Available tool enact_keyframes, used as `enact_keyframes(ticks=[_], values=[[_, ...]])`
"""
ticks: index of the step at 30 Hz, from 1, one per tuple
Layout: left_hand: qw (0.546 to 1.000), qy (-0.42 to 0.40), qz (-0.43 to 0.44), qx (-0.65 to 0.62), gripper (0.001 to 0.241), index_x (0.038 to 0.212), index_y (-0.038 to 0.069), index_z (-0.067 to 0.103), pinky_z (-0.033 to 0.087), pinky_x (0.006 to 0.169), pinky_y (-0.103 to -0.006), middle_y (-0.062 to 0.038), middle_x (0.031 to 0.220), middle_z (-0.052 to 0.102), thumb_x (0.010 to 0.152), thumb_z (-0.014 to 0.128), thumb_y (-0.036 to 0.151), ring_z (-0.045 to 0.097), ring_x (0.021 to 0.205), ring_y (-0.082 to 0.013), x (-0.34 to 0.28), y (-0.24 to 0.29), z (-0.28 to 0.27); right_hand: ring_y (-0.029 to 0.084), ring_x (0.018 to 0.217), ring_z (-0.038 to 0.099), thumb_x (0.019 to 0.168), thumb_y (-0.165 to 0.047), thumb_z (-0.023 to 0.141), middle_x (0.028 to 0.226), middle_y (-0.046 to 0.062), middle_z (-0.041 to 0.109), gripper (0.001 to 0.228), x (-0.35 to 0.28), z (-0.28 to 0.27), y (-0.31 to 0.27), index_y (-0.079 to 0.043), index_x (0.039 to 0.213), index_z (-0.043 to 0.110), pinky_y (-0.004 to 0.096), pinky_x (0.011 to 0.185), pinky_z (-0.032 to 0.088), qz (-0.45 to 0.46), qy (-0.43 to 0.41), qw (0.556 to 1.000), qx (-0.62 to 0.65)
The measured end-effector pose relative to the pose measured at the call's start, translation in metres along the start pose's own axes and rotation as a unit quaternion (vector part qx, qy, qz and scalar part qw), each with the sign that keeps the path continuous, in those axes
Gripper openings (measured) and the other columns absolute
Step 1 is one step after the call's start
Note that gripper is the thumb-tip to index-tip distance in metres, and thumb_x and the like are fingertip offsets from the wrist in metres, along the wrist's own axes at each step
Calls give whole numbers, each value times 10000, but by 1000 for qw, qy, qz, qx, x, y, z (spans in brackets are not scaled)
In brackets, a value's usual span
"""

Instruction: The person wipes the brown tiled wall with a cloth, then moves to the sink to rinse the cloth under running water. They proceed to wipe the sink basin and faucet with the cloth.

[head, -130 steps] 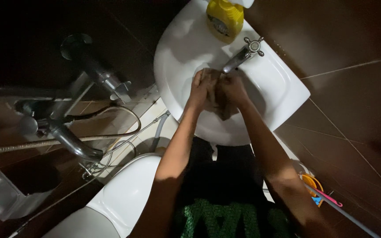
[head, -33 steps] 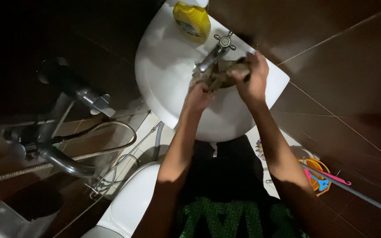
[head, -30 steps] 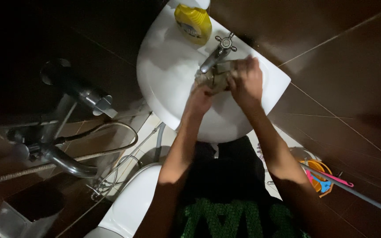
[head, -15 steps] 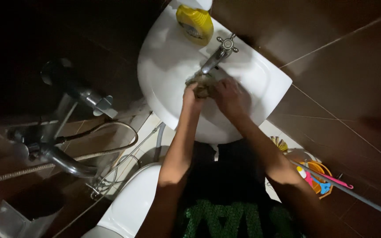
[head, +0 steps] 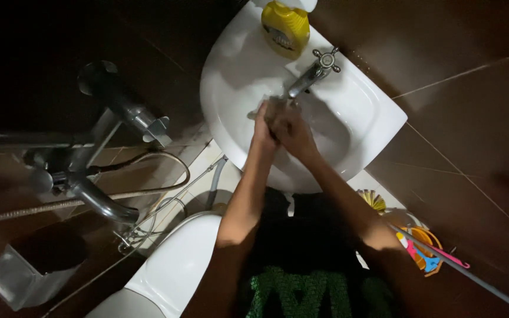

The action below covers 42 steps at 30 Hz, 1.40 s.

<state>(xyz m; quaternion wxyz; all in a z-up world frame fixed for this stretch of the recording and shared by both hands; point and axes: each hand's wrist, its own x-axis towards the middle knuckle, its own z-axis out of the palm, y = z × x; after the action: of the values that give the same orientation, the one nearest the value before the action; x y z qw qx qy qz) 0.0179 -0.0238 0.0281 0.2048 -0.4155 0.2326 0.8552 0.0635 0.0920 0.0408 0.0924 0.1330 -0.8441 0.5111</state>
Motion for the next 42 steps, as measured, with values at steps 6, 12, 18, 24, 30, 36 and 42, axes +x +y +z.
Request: enact_keyframes(ticks=[6,12,18,24,30,36,42], values=[[985,-19,63,160,1214,1659,188,74,148,1231,-632,-242,1678,82,788,851,521,128,1546,-450,-27,3,7,226,825,616,897,-26,728,897,70,577,192,-11,-37,-11,-40,1049,611,440,734,527,302,7,927,224],[924,-181,-125,313,420,1142,-51,669,567,811,-324,-174,1130,707,800,803,151,679,973,-244,14,-7,-35,274,1004,639,922,-106,816,1058,117,648,320,33,-22,50,-49,1163,615,483,906,545,276,7,925,263],[932,16,49,358,742,1474,61,502,596,818,-628,-297,1516,435,830,804,274,500,1317,-525,83,-18,-68,289,839,731,953,-308,809,952,130,746,261,51,-20,4,-73,1029,724,451,807,573,251,-77,956,130],[605,-199,504,583,572,1337,-97,495,429,1086,-591,-362,1285,563,862,760,81,554,1206,-529,47,-8,-42,389,957,734,946,-343,768,976,141,775,257,67,-96,-85,-127,1086,760,531,836,586,193,-90,971,-113],[950,-311,1,-38,498,1153,63,597,462,445,-301,-94,879,674,942,677,506,603,605,-177,95,-37,-1,408,1176,603,813,-67,744,1487,169,568,656,112,-140,-68,-108,1453,603,456,896,539,-73,-12,936,-343],[984,-143,-42,-94,439,1285,-33,465,532,600,-304,-187,1080,591,914,648,113,642,809,-240,28,-39,-19,346,733,653,827,-291,849,941,174,685,386,129,-131,-43,-57,1096,699,441,635,534,29,-71,920,-383],[986,-135,-73,-64,368,1178,-42,584,506,542,-284,-147,861,674,862,690,114,603,627,-210,8,-45,-36,389,700,660,890,-296,788,856,153,705,324,111,-114,-56,-83,1034,592,482,561,496,7,38,909,-415]])
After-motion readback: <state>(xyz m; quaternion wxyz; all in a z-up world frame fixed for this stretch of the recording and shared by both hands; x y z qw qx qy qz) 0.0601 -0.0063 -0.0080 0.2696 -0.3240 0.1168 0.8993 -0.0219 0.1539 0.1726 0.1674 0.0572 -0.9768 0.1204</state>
